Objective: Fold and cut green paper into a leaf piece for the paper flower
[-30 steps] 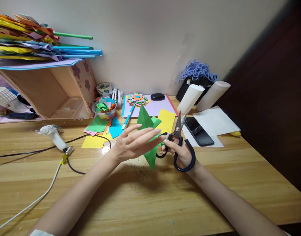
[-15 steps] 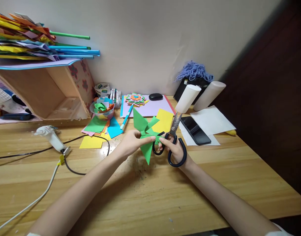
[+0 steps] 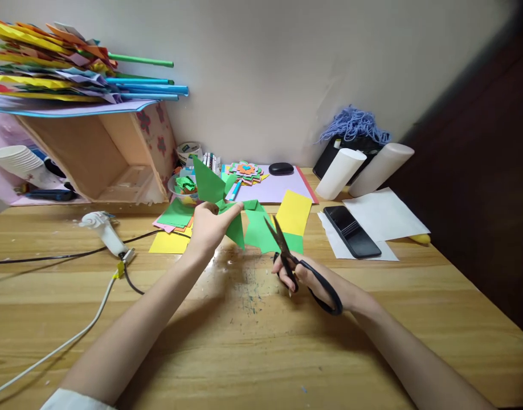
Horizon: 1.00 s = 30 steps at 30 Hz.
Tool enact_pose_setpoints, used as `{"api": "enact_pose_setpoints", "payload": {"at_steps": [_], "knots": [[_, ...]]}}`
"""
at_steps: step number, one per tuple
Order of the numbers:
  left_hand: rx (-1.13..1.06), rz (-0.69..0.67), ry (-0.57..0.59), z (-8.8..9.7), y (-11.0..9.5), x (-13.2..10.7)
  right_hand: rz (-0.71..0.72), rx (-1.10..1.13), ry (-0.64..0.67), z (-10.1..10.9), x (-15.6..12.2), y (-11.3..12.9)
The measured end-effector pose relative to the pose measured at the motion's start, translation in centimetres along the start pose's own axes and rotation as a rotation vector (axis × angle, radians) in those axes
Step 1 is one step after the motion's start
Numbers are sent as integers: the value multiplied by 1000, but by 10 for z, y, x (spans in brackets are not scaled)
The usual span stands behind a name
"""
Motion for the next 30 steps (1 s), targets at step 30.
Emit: {"api": "enact_pose_setpoints", "payload": {"at_steps": [30], "knots": [[-140, 38, 381, -28, -8, -26, -48, 136, -113, -17, 10, -7]]}}
Point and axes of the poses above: each hand's wrist, its own x-axis towards the middle knuckle, its own z-axis out of the back of the hand, y = z × x, the point moved 3 cm from there along x, towards the middle knuckle, and after that the axes turned 8 degrees about y, right-handed, at the moved point
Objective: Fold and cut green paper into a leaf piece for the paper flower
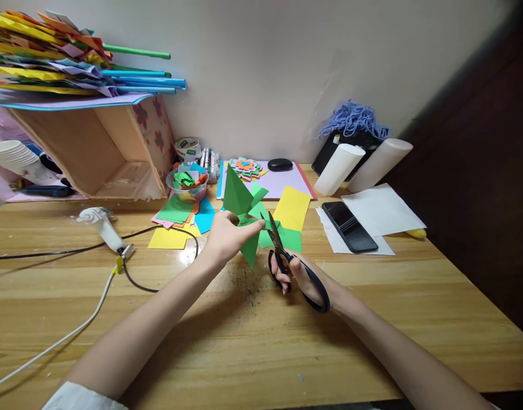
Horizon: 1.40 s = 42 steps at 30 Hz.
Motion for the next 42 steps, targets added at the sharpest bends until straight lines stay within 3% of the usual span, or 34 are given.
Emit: {"api": "enact_pose_setpoints", "payload": {"at_steps": [10, 18, 24, 29, 31, 34, 38, 42], "knots": [[-126, -9, 9, -3, 3, 1, 28, -37, -127, -1, 4, -17], [-60, -24, -35, 1, 13, 4, -27, -138, -181, 0, 3, -7], [-108, 19, -105, -3, 14, 2, 68, -41, -117, 1, 2, -13], [-238, -34, -162, -1, 11, 2, 131, 104, -62, -3, 6, -14], [-231, -55, -204, 2, 10, 3, 69, 197, -134, 0, 9, -16], [-175, -55, -197, 3, 11, 3, 7, 226, -362, 14, 13, -15], [-85, -63, -70, -7, 12, 1, 170, 209, -640, 35, 11, -6], [-74, -79, 63, -19, 13, 0, 194, 207, -703, 41, 8, -9]]}}
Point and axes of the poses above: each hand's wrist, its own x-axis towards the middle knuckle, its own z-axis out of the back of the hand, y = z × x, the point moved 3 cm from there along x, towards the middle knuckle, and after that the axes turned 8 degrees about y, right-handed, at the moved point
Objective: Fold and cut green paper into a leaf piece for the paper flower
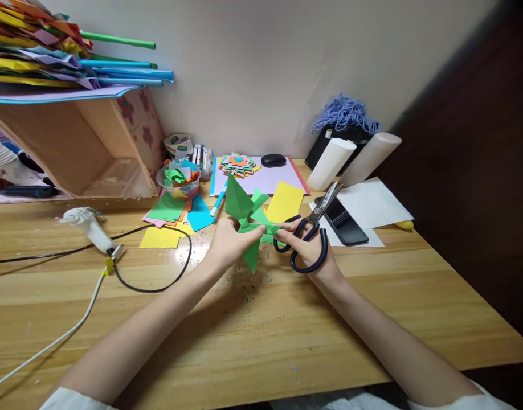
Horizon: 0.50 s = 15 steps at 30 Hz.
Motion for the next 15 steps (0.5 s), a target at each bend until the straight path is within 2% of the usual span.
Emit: {"api": "enact_pose_setpoints", "payload": {"at_steps": [3, 10, 15], "knots": [[-13, 11, 60, -4, 3, 1, 8, -53, 0, 0, -2, -3], [-99, 58, 138, -5, 3, 1, 97, -127, 130, -1, -2, -2], [-186, 93, 264, -7, 4, -2, 135, -129, 205, -3, -3, 2]]}}
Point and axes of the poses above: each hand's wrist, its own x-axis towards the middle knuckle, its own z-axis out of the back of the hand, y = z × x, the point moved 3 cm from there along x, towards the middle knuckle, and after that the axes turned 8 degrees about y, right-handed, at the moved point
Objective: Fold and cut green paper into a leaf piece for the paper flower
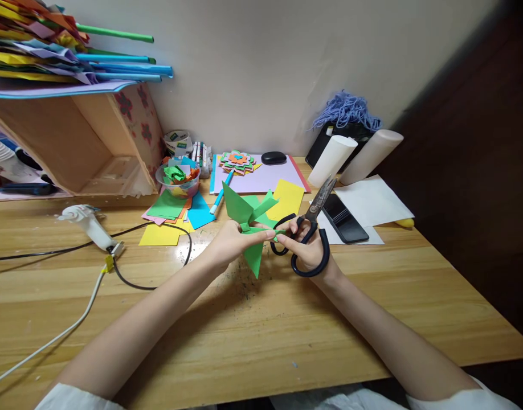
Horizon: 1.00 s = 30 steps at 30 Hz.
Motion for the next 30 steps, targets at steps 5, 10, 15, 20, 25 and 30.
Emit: {"api": "enact_pose_setpoints", "payload": {"at_steps": [5, 10, 15, 20, 25, 30], "knots": [[-136, 55, -4, 12, 0, 0, -10, 81, -10, 3, 3, 5], [-135, 16, -152, 27, -7, -2, -153, 28, -192, 26, 10, -4], [-77, -23, -209, 34, -8, -1, -251, -403, -171, 55, 14, -2], [125, -50, -219, 46, -22, -3, -298, -351, 496, 45, 5, 14], [237, 34, -224, 49, -34, -9, -300, -243, 885, 17, -10, 34], [215, 73, -154, 43, -31, -9, -300, -241, 964, 9, -14, 32]]}}
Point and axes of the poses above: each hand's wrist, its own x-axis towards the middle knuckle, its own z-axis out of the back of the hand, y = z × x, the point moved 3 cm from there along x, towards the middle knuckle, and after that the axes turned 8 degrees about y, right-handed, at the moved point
